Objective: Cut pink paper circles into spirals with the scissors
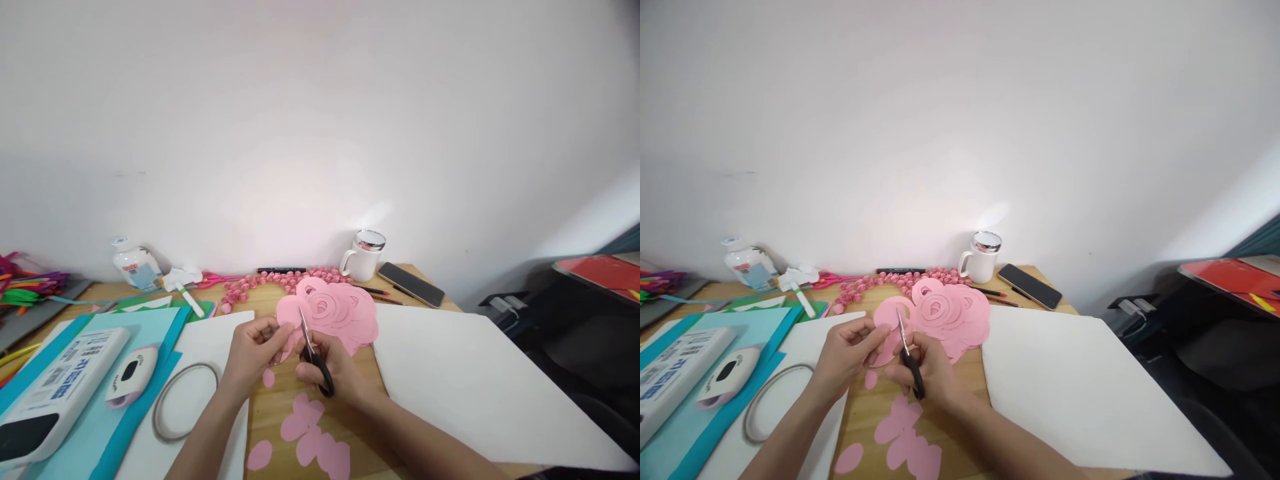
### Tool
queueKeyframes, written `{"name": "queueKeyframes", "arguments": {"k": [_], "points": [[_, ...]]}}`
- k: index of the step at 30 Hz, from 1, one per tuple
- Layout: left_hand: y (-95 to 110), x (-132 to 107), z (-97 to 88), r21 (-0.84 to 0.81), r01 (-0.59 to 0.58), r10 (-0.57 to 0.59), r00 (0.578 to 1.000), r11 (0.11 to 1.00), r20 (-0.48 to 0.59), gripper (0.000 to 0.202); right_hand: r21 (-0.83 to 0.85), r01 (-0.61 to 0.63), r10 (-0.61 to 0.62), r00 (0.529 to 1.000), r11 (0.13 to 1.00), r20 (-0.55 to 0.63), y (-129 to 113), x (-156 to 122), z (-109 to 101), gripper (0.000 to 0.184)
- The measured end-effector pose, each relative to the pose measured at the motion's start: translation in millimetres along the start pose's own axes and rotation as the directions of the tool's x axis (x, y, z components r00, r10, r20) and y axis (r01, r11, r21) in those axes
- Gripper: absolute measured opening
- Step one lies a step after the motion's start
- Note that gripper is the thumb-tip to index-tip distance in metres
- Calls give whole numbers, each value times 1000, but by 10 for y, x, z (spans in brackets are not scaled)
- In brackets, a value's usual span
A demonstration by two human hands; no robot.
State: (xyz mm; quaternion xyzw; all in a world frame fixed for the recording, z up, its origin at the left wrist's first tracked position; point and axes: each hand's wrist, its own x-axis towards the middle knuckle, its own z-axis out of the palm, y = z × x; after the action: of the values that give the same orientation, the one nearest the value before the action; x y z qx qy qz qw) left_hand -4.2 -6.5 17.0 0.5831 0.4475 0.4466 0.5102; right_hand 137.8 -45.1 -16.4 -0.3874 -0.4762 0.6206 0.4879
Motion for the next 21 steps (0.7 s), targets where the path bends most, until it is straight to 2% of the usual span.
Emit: {"name": "queueKeyframes", "arguments": {"k": [5, 10, 18, 21], "points": [[-51, 24, -22, -60, -22, 18, 997, 998, -71, 27, -13, -29, 29, 999, 999, -44, 4, -21, 25, 21], [-55, 26, -26, -99, -100, 81, 980, 990, -180, 24, 13, -27, 27, 1000, 1000, 0, 24, -20, 18, 21], [14, -21, 39, 29, -55, 58, 991, 998, -120, 33, -6, -29, 30, 999, 1000, 37, 112, -11, -22, 27], [14, -19, 28, 53, -49, 52, 997, 997, -56, 32, 11, -4, 4, 998, 1000, 61, 97, 6, -29, 32]]}}
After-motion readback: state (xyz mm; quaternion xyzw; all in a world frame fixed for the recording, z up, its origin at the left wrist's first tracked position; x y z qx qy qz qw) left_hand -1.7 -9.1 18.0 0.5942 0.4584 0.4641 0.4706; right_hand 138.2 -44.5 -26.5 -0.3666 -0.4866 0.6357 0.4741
